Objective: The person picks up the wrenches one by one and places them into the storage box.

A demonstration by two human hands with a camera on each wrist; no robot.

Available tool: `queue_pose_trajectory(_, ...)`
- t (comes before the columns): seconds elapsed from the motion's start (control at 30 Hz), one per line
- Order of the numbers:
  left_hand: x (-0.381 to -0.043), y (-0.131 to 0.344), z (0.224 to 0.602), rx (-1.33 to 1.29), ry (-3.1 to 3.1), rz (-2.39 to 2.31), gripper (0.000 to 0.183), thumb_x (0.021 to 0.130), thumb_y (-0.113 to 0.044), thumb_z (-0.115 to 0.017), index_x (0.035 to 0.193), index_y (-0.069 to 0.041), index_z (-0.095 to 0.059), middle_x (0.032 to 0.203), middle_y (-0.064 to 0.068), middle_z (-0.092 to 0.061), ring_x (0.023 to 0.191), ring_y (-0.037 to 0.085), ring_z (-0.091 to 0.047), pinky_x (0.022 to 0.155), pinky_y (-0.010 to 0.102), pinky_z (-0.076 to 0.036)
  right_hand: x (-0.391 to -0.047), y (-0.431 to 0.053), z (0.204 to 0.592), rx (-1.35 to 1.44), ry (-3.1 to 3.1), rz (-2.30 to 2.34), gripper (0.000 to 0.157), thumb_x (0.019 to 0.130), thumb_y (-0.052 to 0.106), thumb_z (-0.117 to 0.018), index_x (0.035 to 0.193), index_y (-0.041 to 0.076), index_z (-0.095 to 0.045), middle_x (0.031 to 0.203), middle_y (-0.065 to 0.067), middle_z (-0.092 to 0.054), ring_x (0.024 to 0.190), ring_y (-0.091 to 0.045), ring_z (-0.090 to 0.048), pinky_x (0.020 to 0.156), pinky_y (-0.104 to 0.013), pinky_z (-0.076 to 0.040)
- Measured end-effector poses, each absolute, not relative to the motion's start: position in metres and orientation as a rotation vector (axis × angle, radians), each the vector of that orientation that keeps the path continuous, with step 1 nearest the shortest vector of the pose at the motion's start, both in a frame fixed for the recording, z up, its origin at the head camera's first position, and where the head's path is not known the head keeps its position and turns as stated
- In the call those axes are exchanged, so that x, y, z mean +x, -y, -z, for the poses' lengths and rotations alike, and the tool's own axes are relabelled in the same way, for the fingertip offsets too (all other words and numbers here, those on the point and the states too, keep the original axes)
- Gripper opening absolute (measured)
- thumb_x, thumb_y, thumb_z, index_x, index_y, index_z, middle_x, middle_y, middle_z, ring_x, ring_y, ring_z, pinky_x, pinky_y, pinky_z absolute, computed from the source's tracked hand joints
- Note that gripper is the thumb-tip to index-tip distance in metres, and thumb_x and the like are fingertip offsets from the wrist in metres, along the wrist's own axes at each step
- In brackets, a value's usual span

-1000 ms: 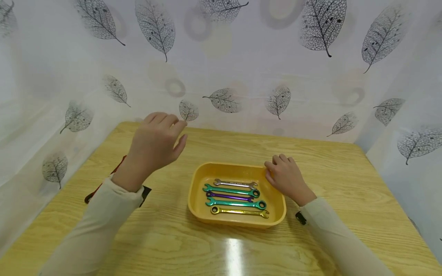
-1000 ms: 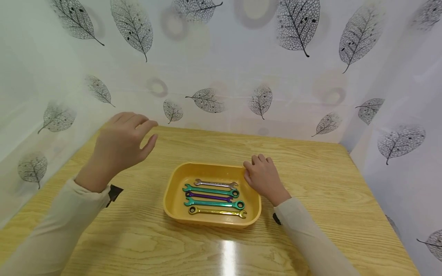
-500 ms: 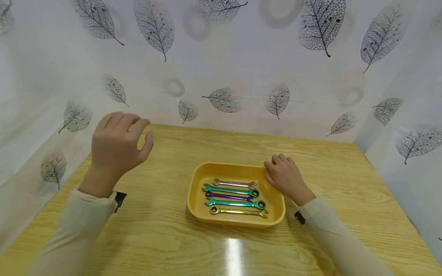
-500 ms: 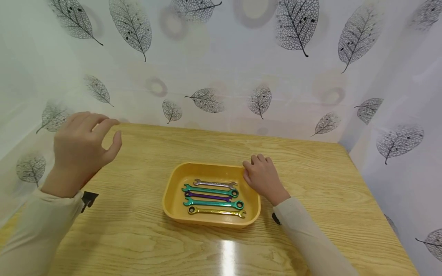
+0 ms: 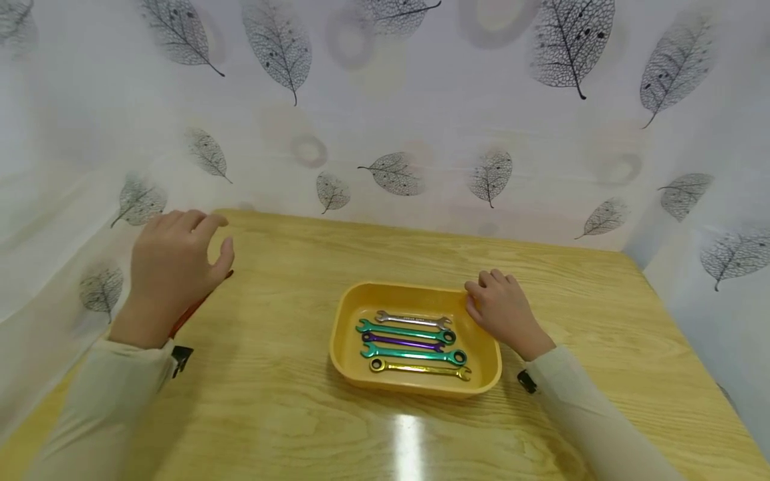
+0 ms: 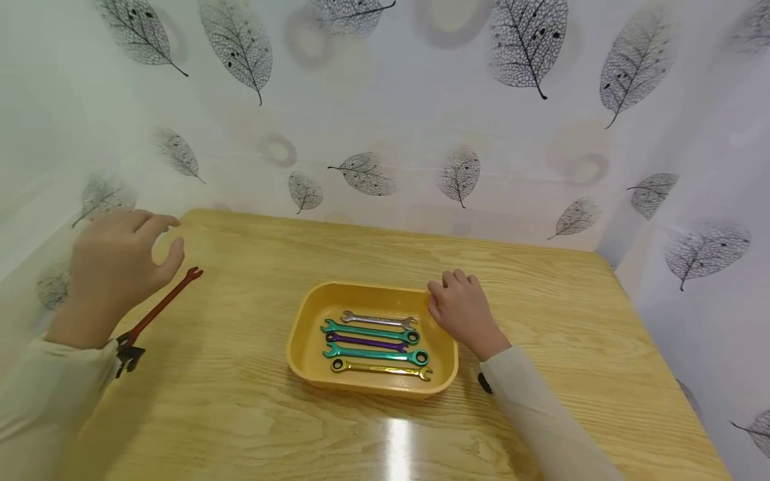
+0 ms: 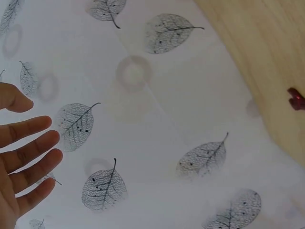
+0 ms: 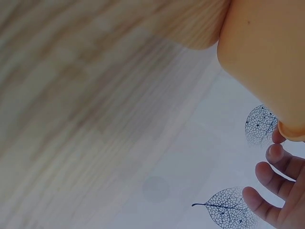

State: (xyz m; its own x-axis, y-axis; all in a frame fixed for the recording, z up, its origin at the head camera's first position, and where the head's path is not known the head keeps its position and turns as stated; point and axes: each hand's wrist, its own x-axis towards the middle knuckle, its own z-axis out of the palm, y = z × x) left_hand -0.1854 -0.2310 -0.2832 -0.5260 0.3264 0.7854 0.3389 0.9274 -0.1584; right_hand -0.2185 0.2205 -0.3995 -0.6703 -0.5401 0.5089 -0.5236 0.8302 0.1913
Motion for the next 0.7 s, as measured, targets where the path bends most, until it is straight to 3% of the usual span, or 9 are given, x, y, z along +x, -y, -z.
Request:
queue_pose_trajectory(0.2,-0.190,0.248,0.296,-0.419,2.286,0.019,0.030,0.077,-0.014,-0.062,0.102,0.003,-0.063,0.084,0.026,-0.065,0.073,0.041,-0.060,0.069,0.052,-0.047,-0.220,-0.222,0.401,0.784,2.424,0.028,0.006,0.081,0.014,-0.065,0.082,0.009,-0.062,0.067,-0.005,-0.043,0.062,-0.020,-0.035,0.058,-0.030,-0.025)
queue_pose_trajectory(0.43,-0.196,0.265,0.309,-0.395,2.333,-0.004,0.031,0.076,-0.014,-0.062,0.101,0.005,-0.062,0.080,0.027,-0.064,0.066,0.041,-0.059,0.057,0.050,-0.046,-0.220,-0.221,0.401,0.788,2.415,0.023,0.006,0.081,0.014,-0.065,0.081,0.009,-0.062,0.067,-0.005,-0.043,0.061,-0.020,-0.035,0.058,-0.029,-0.024)
queue_pose_trajectory(0.7,-0.211,0.294,0.330,-0.398,2.422,-0.041,0.032,0.075,-0.015,-0.064,0.099,0.006,-0.062,0.079,0.028,-0.064,0.062,0.040,-0.058,0.051,0.050,-0.046,-0.220,-0.221,0.401,0.790,2.417,0.026,0.006,0.081,0.013,-0.065,0.080,0.009,-0.061,0.067,-0.005,-0.043,0.061,-0.020,-0.034,0.057,-0.030,-0.024)
